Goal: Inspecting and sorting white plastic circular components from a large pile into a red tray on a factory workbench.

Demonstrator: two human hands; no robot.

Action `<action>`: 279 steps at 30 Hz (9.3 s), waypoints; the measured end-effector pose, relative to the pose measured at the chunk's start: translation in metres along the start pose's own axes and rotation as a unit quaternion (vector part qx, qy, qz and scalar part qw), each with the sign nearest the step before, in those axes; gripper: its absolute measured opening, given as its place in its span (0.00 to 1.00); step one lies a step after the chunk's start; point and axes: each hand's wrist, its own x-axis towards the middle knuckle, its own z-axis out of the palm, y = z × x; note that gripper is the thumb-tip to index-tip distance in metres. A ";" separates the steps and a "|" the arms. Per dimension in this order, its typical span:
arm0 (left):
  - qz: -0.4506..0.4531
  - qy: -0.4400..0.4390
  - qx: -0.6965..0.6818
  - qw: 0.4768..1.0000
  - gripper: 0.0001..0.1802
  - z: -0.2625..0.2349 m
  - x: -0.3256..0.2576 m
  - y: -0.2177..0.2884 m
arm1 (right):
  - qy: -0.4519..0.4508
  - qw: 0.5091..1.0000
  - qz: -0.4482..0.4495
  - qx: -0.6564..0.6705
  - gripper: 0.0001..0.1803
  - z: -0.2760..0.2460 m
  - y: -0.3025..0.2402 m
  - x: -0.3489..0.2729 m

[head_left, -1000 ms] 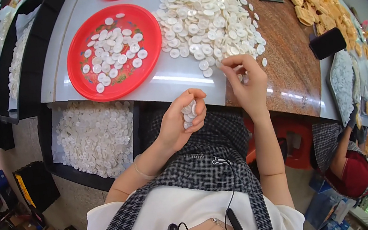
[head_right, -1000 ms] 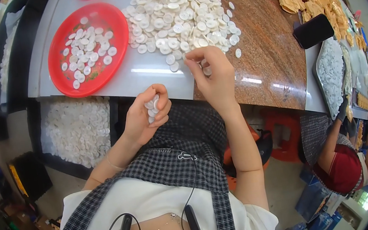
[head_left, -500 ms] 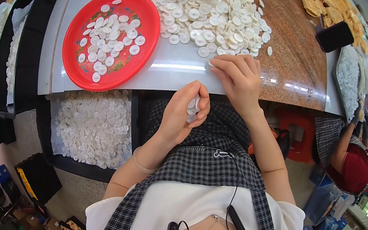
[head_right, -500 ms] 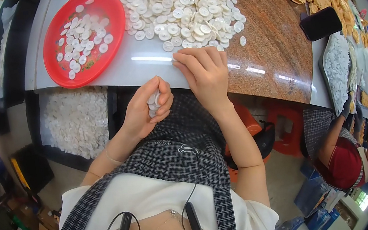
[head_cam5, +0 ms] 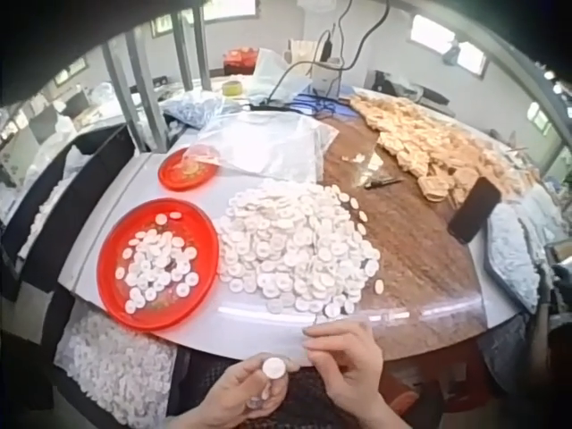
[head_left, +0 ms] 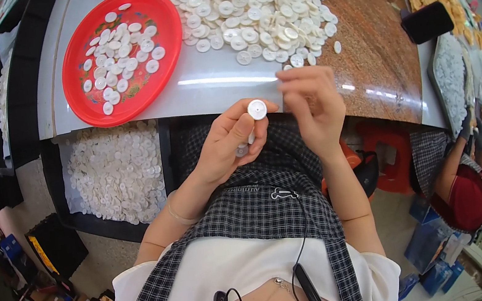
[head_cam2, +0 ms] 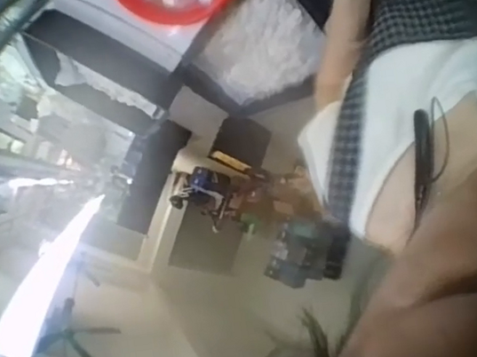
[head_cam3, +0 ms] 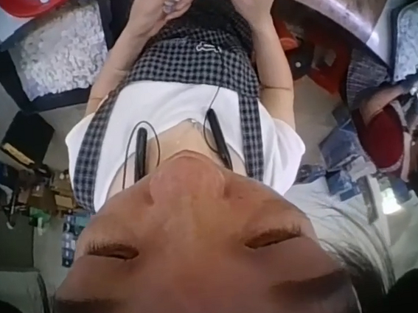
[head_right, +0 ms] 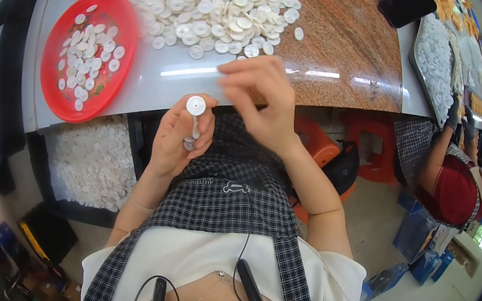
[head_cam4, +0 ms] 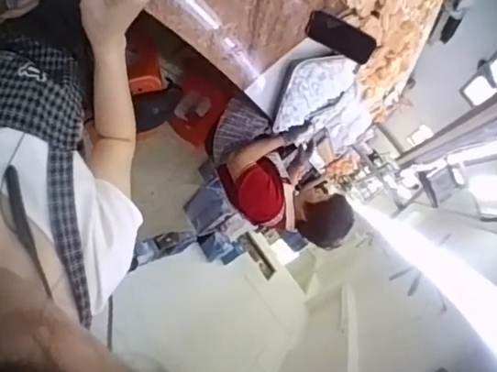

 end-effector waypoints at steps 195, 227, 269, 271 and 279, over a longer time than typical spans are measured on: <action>-0.030 -0.005 0.076 0.997 0.29 -0.006 0.002 0.016 | 0.024 0.962 0.088 0.258 0.25 0.015 0.007 0.000; 0.110 0.106 0.239 0.959 0.20 -0.001 0.004 0.014 | -0.015 0.915 0.198 0.351 0.13 0.023 -0.016 -0.001; 0.048 0.078 0.100 0.991 0.17 0.007 0.007 0.008 | -0.002 0.939 0.186 0.288 0.14 0.005 -0.016 -0.014; 0.058 0.100 0.174 0.978 0.19 0.011 0.009 0.005 | 0.000 0.945 0.186 0.270 0.15 0.005 -0.023 -0.015; 0.061 0.126 0.214 0.967 0.20 0.005 0.006 0.001 | 0.002 0.941 0.208 0.269 0.15 0.004 -0.020 -0.016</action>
